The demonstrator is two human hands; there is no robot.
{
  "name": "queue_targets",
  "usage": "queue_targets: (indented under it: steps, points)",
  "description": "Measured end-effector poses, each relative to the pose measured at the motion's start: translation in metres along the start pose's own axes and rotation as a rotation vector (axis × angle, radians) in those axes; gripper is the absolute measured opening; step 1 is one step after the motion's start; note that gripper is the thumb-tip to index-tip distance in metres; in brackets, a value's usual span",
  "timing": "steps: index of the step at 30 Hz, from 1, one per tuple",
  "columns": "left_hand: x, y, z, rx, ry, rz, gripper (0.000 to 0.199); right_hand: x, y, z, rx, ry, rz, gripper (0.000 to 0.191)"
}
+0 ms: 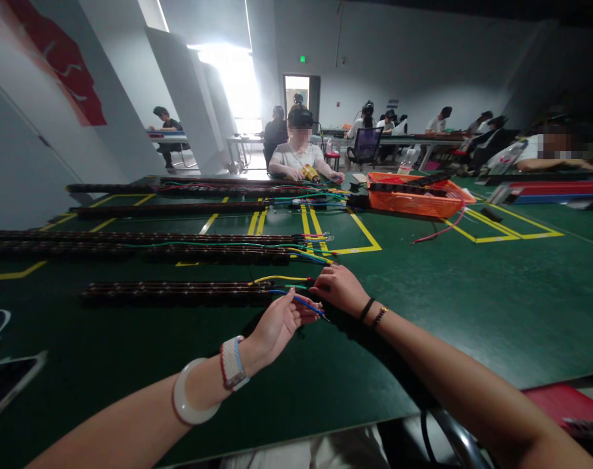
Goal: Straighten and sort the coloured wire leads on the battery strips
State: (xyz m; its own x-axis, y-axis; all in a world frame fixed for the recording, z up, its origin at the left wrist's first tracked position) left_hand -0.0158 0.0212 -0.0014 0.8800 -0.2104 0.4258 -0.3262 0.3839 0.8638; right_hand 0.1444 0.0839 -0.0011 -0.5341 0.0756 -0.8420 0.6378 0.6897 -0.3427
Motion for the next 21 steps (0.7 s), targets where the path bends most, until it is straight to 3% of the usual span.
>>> queue_targets:
  steps: [9,21]
  points:
    - [0.0003,-0.0001,0.004,0.009,0.084,-0.027,0.035,-0.001,0.0016,-0.0012,0.061,0.001,0.075,0.022]
    - [0.0006,-0.0001,0.0014,0.009,0.025,-0.017,0.031,-0.0071,-0.0066,0.0016,-0.047,-0.014,0.03,0.023]
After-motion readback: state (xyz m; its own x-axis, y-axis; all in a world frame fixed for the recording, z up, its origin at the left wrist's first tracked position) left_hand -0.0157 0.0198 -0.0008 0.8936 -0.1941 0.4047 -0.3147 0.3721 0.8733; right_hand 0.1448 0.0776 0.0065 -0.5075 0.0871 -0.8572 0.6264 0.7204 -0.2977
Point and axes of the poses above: each hand's wrist, its own z-axis away from the middle knuckle, its own x-axis out of the palm, y = z × x, the point moved 2 cm from there along -z, towards the middle knuckle, and after that the axes turned 11 degrees about -z, right-handed, at the moved point
